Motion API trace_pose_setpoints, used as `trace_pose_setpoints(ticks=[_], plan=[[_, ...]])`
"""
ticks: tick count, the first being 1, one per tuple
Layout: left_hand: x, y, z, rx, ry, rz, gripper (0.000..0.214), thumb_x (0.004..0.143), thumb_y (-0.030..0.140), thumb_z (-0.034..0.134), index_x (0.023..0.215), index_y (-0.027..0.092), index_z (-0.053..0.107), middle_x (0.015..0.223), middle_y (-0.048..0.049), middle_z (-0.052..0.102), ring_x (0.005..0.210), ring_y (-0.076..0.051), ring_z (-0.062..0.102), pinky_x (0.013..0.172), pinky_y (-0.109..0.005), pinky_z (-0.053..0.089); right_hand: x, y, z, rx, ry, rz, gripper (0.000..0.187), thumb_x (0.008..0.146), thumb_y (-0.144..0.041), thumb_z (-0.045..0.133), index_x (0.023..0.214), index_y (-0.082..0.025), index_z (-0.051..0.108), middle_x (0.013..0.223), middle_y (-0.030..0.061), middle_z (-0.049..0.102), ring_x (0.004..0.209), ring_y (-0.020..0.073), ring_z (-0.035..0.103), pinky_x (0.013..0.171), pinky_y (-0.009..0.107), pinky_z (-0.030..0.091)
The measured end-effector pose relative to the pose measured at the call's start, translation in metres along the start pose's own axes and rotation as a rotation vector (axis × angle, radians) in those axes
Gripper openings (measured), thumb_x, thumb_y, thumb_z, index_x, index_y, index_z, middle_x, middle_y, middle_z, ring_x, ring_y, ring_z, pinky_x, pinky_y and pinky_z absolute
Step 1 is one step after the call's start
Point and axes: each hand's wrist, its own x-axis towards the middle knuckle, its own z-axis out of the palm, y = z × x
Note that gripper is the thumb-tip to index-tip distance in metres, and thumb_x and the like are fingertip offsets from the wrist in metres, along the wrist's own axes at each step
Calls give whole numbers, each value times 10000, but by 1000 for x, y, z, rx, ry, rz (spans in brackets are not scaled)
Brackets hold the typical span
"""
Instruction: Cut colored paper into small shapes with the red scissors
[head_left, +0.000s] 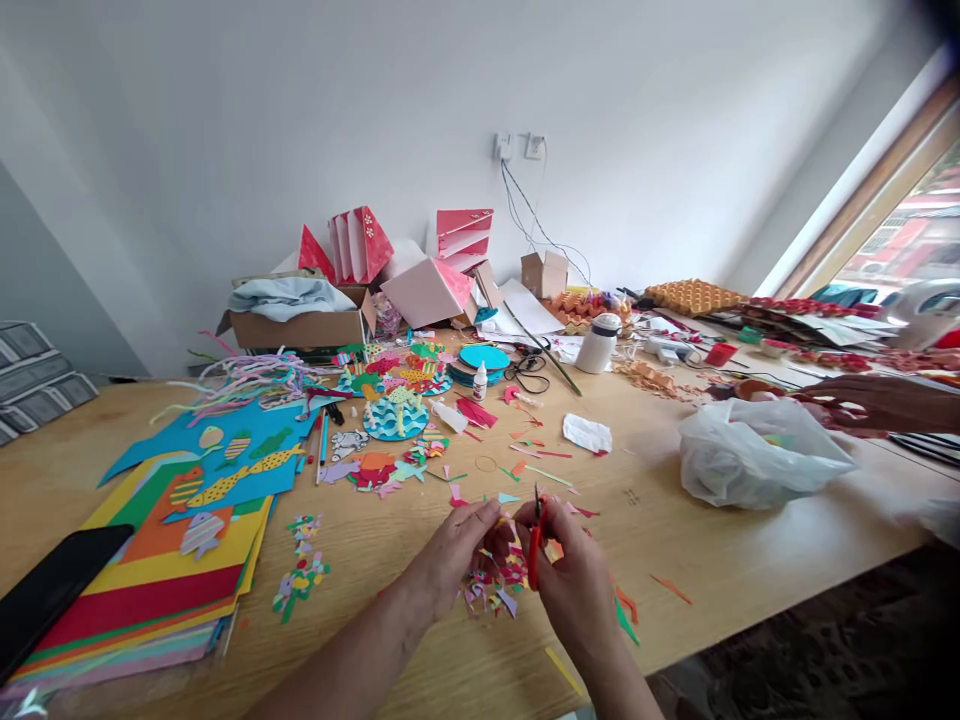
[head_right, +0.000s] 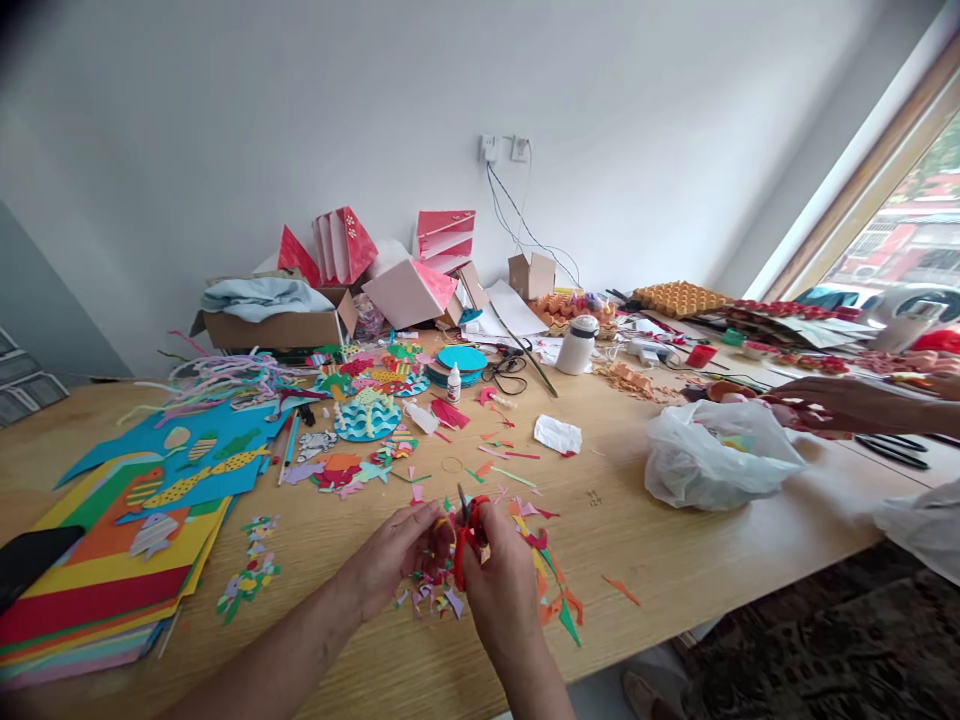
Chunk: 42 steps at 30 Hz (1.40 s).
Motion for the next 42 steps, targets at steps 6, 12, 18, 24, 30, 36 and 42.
trace_pose_setpoints(ticks=[6,12,18,24,30,36,42], plan=[[0,-2,-6,-95,-13,-41,293,662,411,608,681,141,497,571,35,470,472,-59,414,483,-193,298,-4,7,4,-170,11,-141,101,694,-138,415,695,-221,473,589,-5,522,536,144,474,497,226,343],[-3,-1,-6,-78,26,-25,305,597,379,669,697,140,509,591,31,480,500,-64,424,509,-197,316,-8,8,8,-131,2,-107,114,716,-150,420,766,-228,486,634,1,539,554,142,480,503,227,354],[-4,2,-7,84,90,63,272,629,378,620,704,140,511,638,29,484,536,-67,414,515,-187,313,-8,6,12,12,15,20,51,748,-203,443,733,-210,491,654,12,551,580,149,500,513,232,373],[-3,0,-14,256,193,156,201,642,335,555,632,171,439,556,42,476,530,-89,429,520,-201,331,-8,7,14,215,29,144,52,741,-225,492,693,-204,492,628,-12,529,568,130,498,537,231,403],[-4,-11,-20,399,174,184,91,705,262,449,672,185,414,523,56,444,497,-87,406,506,-198,329,47,33,-35,593,410,313,158,609,-246,656,724,-187,565,636,-16,577,544,108,498,469,211,375],[-11,-12,-25,589,200,216,76,735,203,384,675,192,429,539,56,422,526,-93,402,511,-194,317,72,68,-65,762,497,380,214,581,-355,618,620,-192,484,573,-21,555,464,86,497,402,207,386],[-9,-12,-27,570,151,221,91,743,247,408,682,188,440,517,71,368,491,-86,353,489,-191,296,68,66,-79,718,431,386,203,663,-379,567,611,-200,486,532,-36,532,437,62,451,401,184,351]])
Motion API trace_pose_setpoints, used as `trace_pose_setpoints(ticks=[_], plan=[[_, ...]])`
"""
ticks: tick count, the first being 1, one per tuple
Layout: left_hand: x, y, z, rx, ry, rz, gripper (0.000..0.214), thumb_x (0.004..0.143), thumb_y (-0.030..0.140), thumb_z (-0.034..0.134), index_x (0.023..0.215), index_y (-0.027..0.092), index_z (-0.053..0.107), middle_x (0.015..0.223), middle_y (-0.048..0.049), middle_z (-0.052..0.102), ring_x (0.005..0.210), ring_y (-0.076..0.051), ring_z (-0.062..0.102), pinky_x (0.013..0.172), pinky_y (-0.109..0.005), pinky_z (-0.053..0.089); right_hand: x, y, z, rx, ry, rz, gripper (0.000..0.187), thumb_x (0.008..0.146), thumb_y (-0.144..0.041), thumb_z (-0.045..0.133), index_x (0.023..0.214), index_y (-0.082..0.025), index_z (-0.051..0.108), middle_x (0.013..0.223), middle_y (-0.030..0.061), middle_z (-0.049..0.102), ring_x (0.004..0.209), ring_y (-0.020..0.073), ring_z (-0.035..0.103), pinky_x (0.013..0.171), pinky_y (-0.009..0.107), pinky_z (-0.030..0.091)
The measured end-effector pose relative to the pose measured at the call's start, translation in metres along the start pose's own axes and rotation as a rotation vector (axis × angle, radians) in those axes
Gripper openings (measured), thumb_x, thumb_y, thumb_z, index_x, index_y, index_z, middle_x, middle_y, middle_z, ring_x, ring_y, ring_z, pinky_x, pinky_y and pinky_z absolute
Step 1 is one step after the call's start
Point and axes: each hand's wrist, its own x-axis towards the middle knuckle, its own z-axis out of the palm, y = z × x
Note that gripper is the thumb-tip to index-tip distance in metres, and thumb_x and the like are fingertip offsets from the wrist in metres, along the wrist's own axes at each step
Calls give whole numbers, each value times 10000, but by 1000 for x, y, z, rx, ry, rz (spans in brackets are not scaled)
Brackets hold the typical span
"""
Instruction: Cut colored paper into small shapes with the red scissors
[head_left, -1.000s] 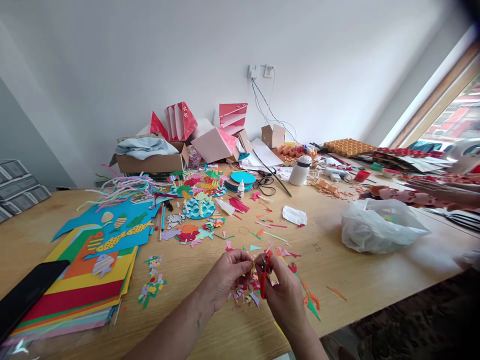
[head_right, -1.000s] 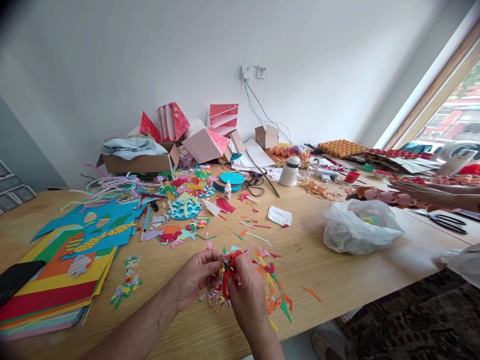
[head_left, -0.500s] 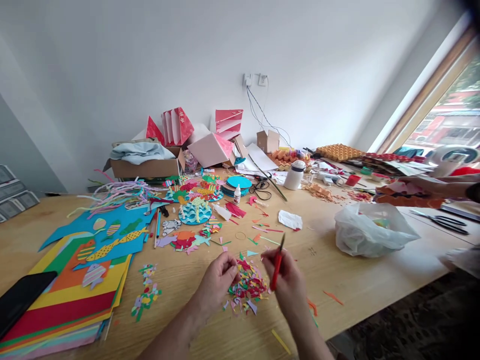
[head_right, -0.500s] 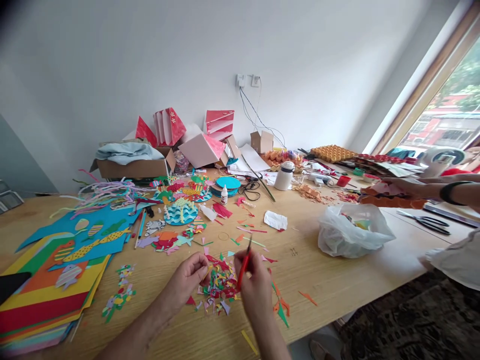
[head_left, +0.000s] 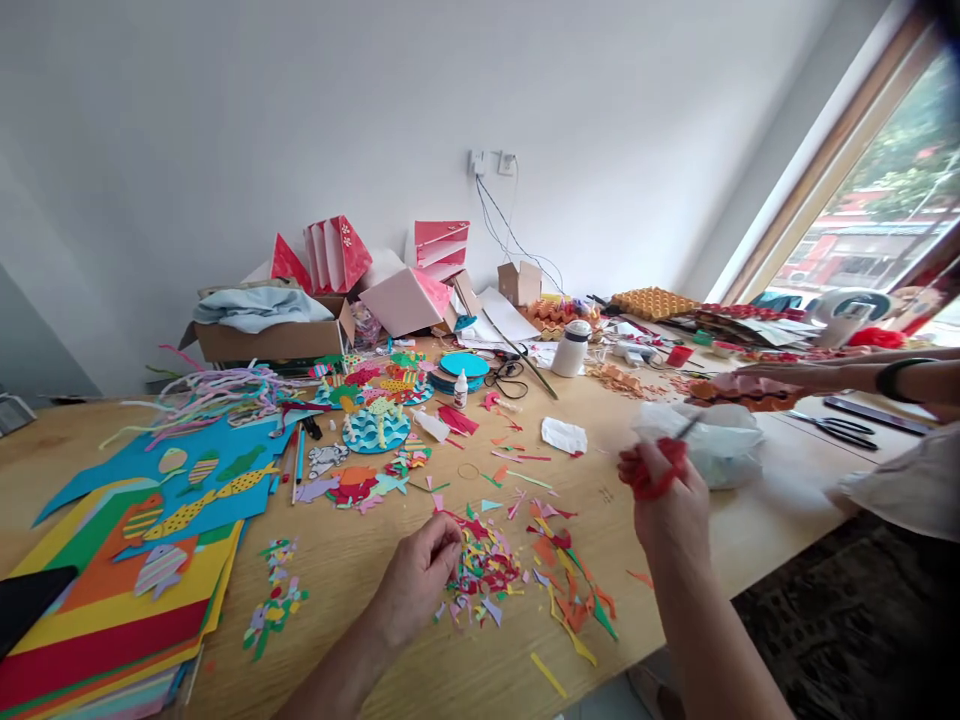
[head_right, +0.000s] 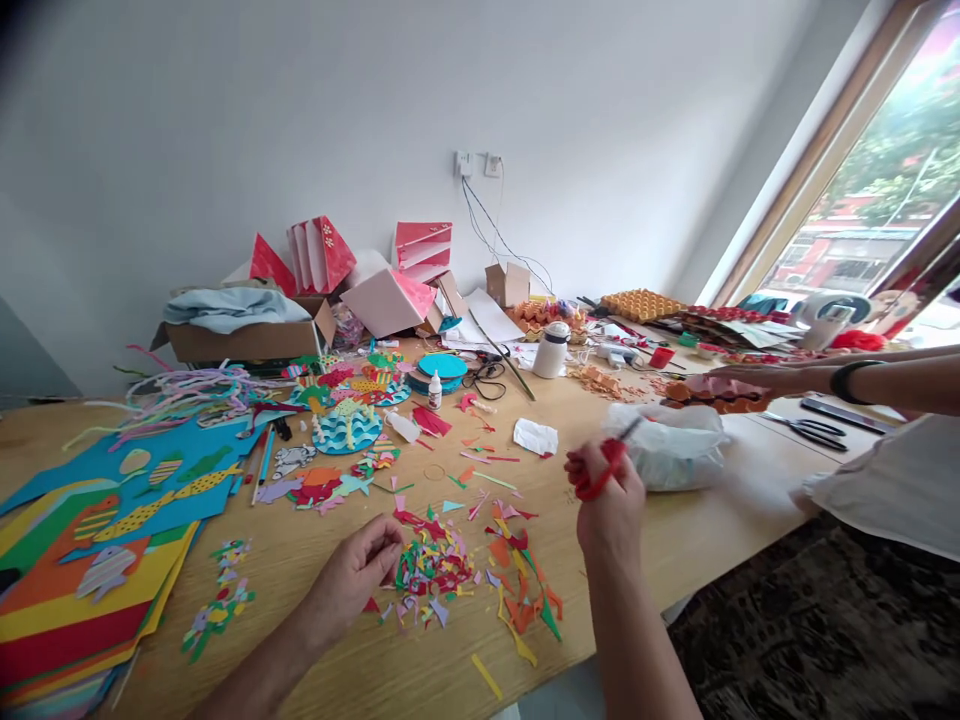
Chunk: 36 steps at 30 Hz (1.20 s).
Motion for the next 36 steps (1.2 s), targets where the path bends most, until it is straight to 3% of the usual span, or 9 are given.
trace_pose_setpoints(ticks=[4,6,9,12,18,25,29,36], plan=[[8,6,2,-78,6,19,112,747,285,427,701,186,449,519,75,353,474,-80,339,465,-184,281,-35,0,28,-154,-303,187,181,537,-249,707,567,-149,560,452,-15,548,368,76,422,352,201,303],[9,10,1,-81,17,46,110,749,279,435,701,182,454,516,75,354,472,-78,336,467,-184,281,-61,4,45,-230,-490,262,170,600,-301,670,640,-161,581,527,-11,592,416,83,449,388,196,324],[8,13,-2,-75,31,68,105,759,267,434,711,178,463,518,72,362,484,-78,349,480,-183,293,-91,10,63,-211,-556,264,195,601,-324,670,688,-176,576,651,-1,620,542,110,511,494,212,390],[4,15,-3,-73,42,55,105,757,262,445,697,176,453,530,67,377,494,-78,357,477,-183,293,-104,11,73,-147,-561,263,231,561,-316,699,691,-180,565,648,-15,592,603,126,526,553,224,409],[0,16,0,-112,38,26,85,733,244,466,683,183,436,528,68,399,484,-79,382,467,-182,299,-109,11,83,-194,-515,221,246,552,-336,692,618,-177,516,551,-45,502,479,89,440,434,201,347],[-3,16,-8,-154,33,-4,159,769,325,438,761,170,471,513,57,428,483,-94,403,494,-204,337,-107,9,81,-169,-462,182,224,575,-302,658,612,-179,474,548,-57,468,481,79,406,442,195,323],[-6,24,-10,-94,55,66,234,791,364,418,797,158,530,635,16,487,603,-113,448,559,-206,350,-108,11,80,-147,-476,183,196,592,-268,645,627,-175,476,558,-56,474,503,84,421,469,197,339],[-3,22,-3,-30,65,58,144,726,276,494,681,152,552,640,8,495,614,-122,449,562,-207,346,-111,13,86,-157,-470,128,175,607,-250,631,628,-175,474,557,-53,467,511,90,418,470,196,342]])
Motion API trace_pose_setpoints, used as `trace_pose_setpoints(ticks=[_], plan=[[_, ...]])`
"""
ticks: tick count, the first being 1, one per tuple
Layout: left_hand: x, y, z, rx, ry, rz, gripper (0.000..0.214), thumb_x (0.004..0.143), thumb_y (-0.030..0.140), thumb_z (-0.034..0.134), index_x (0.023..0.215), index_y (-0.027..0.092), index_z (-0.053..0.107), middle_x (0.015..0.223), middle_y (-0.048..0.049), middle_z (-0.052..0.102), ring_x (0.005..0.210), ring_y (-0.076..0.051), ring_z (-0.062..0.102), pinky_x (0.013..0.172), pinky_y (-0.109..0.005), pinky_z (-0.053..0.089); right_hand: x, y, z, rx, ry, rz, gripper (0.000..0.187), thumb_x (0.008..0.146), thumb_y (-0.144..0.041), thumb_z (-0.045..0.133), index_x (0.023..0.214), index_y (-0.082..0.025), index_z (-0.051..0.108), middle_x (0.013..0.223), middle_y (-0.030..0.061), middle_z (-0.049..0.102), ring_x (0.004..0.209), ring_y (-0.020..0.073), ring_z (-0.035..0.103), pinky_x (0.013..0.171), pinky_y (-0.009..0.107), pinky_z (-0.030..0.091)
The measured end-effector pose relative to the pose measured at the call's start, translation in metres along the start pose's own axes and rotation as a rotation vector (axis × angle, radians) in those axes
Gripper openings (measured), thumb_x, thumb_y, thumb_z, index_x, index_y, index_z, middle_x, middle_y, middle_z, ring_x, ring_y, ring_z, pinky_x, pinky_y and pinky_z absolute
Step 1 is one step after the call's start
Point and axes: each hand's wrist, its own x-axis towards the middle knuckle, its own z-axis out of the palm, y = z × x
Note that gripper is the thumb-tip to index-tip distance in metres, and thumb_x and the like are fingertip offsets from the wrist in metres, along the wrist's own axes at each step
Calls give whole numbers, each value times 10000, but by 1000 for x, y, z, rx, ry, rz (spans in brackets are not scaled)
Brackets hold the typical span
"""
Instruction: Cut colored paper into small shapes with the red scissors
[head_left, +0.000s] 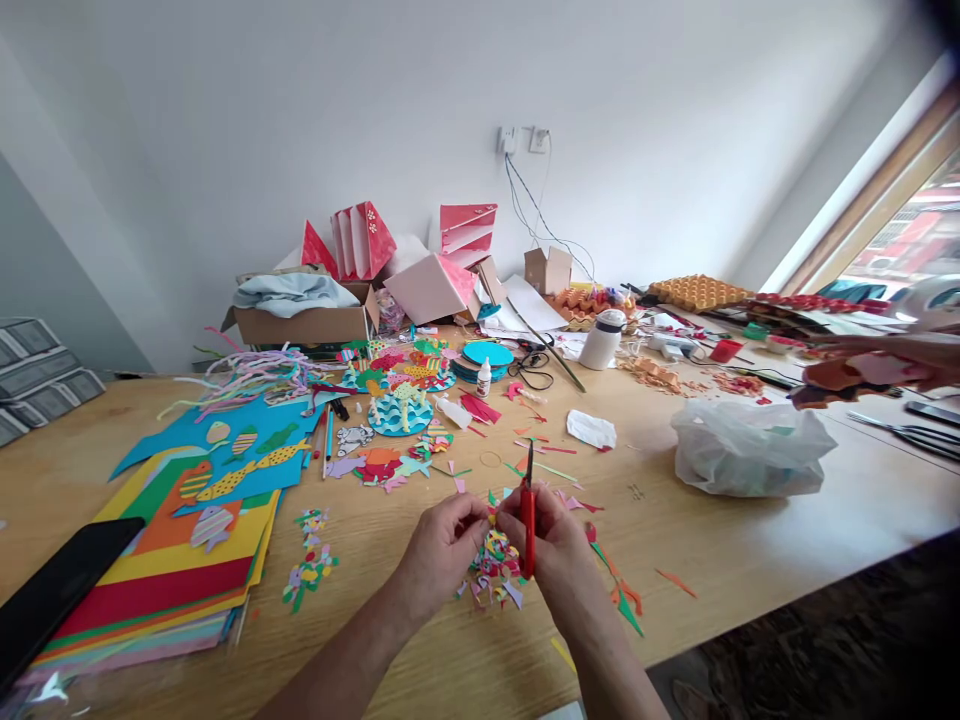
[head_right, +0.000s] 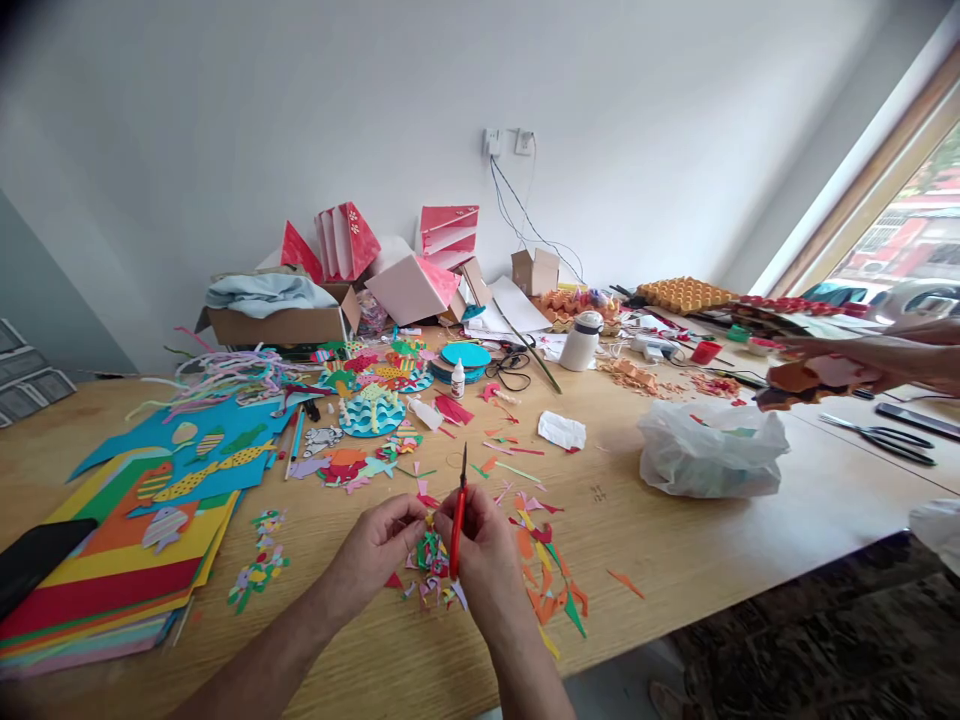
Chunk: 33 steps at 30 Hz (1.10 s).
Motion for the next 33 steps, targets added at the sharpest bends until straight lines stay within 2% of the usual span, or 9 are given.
trace_pose_setpoints(ticks=[4,9,14,22,33], plan=[[-2,4,-2,-128,11,-8,143,724,285,504,666,155,518,619,26,457,591,-109,426,561,-206,348,-8,2,-5,-77,40,-30,167,701,-320,565,679,-181,474,598,-43,454,528,95,411,474,196,344],[-8,19,-4,-289,72,-86,153,729,304,528,686,158,514,634,18,488,623,-115,465,609,-219,378,-30,18,-7,-314,-111,-77,208,772,-361,463,659,-187,464,581,-34,452,529,109,417,484,203,336],[-12,23,-2,-399,28,-64,138,772,291,497,735,160,518,711,-4,534,671,-118,503,660,-239,407,-41,24,-1,-493,-136,-107,223,757,-376,465,647,-182,455,568,-27,460,525,118,411,487,208,332],[-12,28,2,-466,-18,-85,181,735,315,552,689,143,521,656,5,533,616,-103,484,611,-218,403,-37,20,2,-473,-161,-126,207,757,-365,462,663,-180,464,569,-22,479,527,120,431,497,205,349],[-12,25,3,-483,1,-106,187,716,320,570,683,143,520,633,9,532,588,-99,481,584,-210,384,-37,27,1,-495,-135,-49,271,726,-421,479,601,-186,428,506,-36,406,456,105,389,425,206,310]])
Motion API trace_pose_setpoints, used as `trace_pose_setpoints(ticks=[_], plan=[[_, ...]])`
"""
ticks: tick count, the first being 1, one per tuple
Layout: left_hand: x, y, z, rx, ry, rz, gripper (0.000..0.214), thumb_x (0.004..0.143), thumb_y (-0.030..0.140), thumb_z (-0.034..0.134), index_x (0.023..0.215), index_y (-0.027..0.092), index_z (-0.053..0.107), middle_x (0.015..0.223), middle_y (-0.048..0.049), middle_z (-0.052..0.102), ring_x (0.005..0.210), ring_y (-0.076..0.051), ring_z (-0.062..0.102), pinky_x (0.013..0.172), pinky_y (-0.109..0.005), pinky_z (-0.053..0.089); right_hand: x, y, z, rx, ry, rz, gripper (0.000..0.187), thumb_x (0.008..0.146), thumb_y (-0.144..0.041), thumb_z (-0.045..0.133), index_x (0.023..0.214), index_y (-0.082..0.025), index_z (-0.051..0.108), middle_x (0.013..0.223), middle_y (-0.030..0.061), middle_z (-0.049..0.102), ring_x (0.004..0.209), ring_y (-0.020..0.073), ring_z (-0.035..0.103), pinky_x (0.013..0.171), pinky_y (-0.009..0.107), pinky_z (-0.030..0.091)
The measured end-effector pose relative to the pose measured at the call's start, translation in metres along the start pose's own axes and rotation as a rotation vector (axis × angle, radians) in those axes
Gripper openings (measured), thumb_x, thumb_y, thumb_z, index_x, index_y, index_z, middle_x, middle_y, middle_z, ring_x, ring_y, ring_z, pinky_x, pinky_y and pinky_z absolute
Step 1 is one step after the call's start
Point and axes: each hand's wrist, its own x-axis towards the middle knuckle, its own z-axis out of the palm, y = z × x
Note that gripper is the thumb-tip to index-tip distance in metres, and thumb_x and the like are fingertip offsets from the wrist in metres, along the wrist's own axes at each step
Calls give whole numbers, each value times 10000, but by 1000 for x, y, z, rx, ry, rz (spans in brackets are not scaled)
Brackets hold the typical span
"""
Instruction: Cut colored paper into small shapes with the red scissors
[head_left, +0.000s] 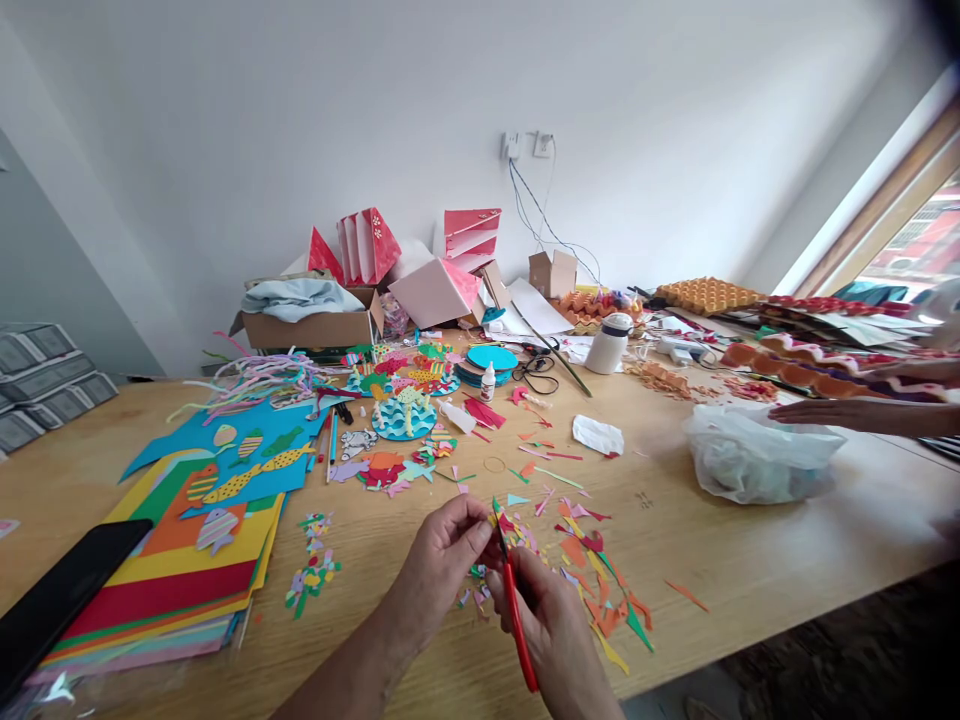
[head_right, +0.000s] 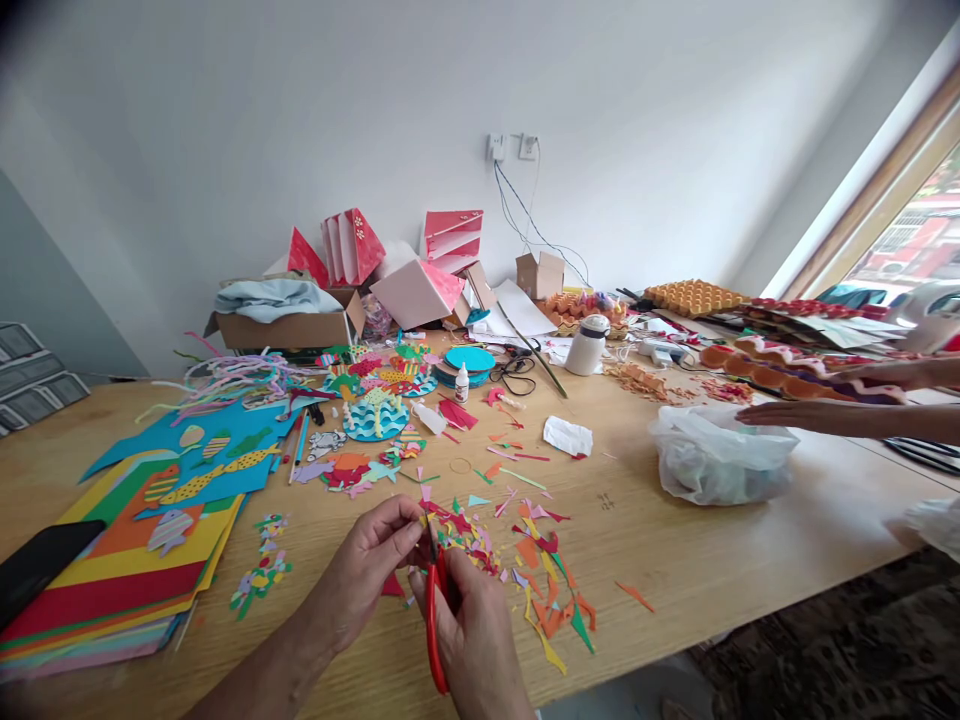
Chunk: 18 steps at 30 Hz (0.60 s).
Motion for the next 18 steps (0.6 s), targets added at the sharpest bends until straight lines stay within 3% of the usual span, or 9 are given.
trace_pose_setpoints(ticks=[18], plan=[[2,-5,-5,19,57,-59,187,687,317,591,711,149,511,660,1,554,620,-112,525,619,-239,425,-3,6,-3,9,2,21,323,700,-418,534,520,-195,385,449,-55,365,415,79,338,374,180,272]])
